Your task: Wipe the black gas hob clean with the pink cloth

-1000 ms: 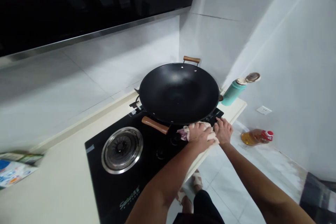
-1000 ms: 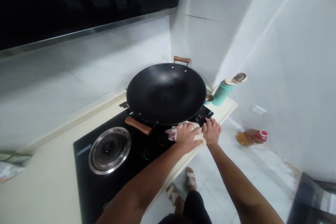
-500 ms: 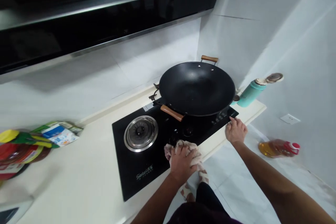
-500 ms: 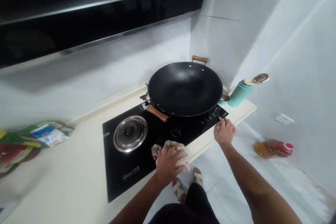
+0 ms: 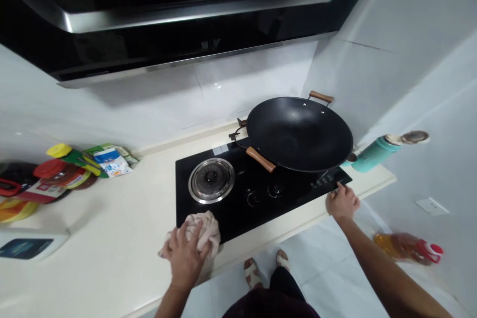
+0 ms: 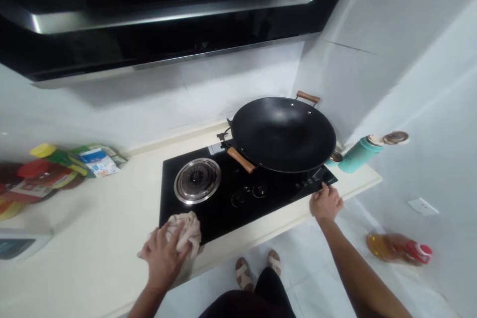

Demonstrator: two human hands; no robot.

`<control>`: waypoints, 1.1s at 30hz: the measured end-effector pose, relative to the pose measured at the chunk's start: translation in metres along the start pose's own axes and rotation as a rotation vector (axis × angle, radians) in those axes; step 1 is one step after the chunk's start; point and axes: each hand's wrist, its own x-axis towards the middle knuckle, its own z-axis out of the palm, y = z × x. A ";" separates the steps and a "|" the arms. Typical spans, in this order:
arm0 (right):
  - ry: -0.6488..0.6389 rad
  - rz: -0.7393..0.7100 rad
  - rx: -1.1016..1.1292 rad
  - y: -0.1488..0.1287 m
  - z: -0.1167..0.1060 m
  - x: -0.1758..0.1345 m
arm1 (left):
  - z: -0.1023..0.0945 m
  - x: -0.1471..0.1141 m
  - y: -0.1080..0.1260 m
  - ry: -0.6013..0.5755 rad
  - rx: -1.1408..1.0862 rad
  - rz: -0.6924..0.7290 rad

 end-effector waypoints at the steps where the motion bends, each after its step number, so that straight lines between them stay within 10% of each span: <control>1: -0.022 -0.014 0.020 -0.008 -0.001 -0.005 | 0.001 -0.001 -0.012 0.024 -0.007 -0.011; 7: -0.363 -0.545 0.231 -0.093 -0.006 -0.046 | 0.011 -0.001 -0.050 0.121 -0.100 0.006; 13: -0.656 -0.704 0.239 -0.148 -0.008 -0.041 | 0.014 -0.002 -0.049 0.116 -0.142 -0.018; 25: -0.283 -0.562 -0.051 -0.157 0.007 -0.058 | 0.015 -0.006 -0.046 0.103 -0.131 -0.018; 33: -0.288 -0.475 -0.005 -0.154 0.007 -0.064 | 0.014 -0.008 -0.044 0.074 -0.162 -0.050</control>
